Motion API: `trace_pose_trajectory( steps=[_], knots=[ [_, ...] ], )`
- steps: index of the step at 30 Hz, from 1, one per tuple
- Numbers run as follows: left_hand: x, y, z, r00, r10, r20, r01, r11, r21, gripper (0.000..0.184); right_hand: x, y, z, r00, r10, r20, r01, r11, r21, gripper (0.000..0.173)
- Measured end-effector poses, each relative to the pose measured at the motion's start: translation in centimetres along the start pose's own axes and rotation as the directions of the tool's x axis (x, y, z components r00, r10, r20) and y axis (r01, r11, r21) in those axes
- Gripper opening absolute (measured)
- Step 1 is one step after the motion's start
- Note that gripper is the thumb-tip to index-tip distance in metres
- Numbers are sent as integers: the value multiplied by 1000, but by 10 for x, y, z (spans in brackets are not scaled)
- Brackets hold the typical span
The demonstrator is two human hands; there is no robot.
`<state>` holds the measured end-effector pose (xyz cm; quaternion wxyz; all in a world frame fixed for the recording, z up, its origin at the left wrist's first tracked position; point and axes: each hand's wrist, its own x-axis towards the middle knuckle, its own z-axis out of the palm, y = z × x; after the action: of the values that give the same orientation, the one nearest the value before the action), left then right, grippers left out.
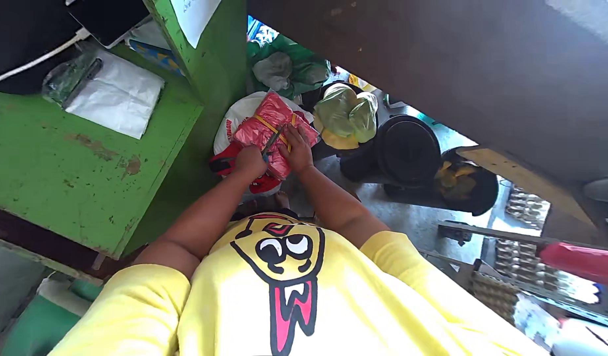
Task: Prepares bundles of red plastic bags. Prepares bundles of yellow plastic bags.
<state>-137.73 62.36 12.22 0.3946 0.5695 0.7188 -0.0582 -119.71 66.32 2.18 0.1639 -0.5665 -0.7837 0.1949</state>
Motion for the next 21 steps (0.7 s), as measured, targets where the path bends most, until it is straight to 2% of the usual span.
trace_pose_trajectory(
  steps=[8,11,13,15,17,18,19,21],
  knots=[
    [4,-40,15,996,77,-32,-80,992,-98,41,3,0,0,1000,15,20,-15,1000,14,56],
    [-29,-54,5,990,137,-24,-139,978,-157,42,2,-2,-9,999,17,38,-17,1000,1,56],
    [-68,-73,-11,978,150,-142,-180,957,-226,50,2,-7,-15,999,-19,45,18,1000,15,59],
    [-107,-101,-31,938,80,-338,-175,949,-262,55,-1,-8,-16,997,-56,52,55,998,20,76],
    [-139,-139,-45,806,-56,-590,-142,948,-283,49,-13,-15,-18,994,-79,74,79,997,2,104],
    [-151,-158,-53,735,-146,-662,-76,952,-295,47,-21,-21,-18,992,-99,79,101,995,-26,113],
    [-163,-176,-63,696,-248,-674,38,950,-310,47,-27,-28,-17,988,-125,85,131,990,-60,115],
    [-180,-203,-79,663,-410,-627,280,912,-300,43,-34,-46,-17,974,-169,152,186,977,-102,103]
  ],
)
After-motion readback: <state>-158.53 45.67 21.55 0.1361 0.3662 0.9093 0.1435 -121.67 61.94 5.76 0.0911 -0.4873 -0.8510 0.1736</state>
